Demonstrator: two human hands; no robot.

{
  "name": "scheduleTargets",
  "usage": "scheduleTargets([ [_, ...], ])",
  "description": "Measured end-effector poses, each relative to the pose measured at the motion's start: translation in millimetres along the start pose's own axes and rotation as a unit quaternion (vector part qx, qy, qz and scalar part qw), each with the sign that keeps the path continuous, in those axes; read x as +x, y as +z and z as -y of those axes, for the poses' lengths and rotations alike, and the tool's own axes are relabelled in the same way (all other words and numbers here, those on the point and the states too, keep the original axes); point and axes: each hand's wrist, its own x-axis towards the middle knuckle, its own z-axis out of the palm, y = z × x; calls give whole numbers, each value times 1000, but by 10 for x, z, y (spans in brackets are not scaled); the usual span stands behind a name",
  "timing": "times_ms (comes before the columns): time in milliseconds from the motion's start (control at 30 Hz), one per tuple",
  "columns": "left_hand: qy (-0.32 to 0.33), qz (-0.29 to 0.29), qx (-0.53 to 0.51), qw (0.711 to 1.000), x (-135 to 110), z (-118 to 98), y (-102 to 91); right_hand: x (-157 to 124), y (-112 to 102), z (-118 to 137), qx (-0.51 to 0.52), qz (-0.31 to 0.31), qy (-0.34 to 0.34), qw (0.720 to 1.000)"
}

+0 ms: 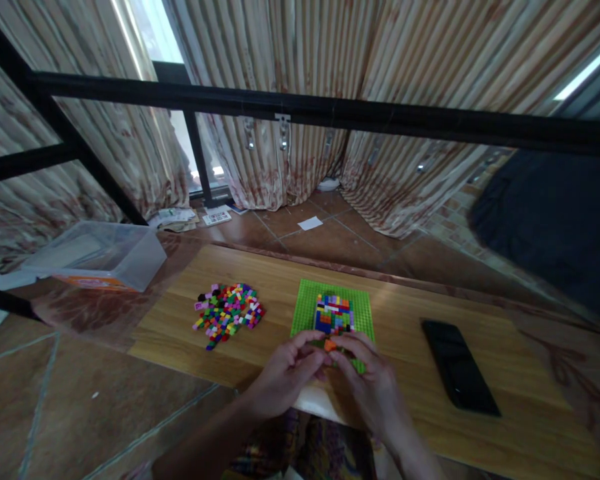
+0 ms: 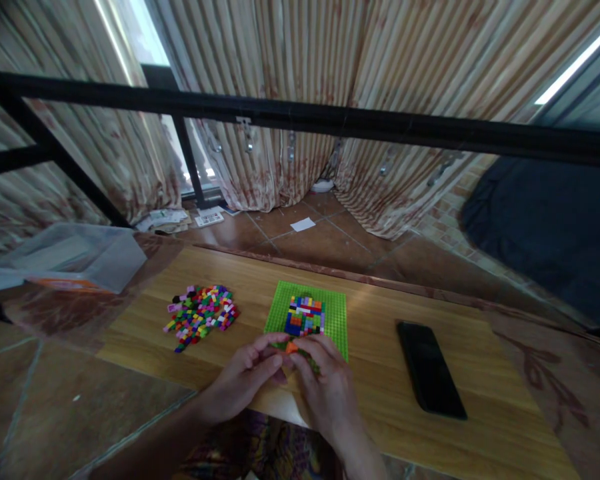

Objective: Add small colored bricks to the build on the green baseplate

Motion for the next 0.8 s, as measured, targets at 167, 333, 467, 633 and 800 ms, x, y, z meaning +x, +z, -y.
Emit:
scheduleTargets([
  [167, 77, -73, 224, 969, 203, -49, -112, 447, -207, -344, -68, -63, 26, 995],
  [333, 143, -100, 321, 931, 575, -203, -186, 817, -271, -549, -112, -32, 2, 993],
  [467, 138, -88, 354, 921, 874, -243, -196, 895, -276, -572, -127, -11, -26, 992],
  [633, 124, -60, 341, 930, 1137, -162, -186, 908, -299, -593, -150, 26, -54, 987],
  [800, 119, -42, 319, 939, 1293, -94, -126, 940, -306, -637, -170, 44, -70, 982],
])
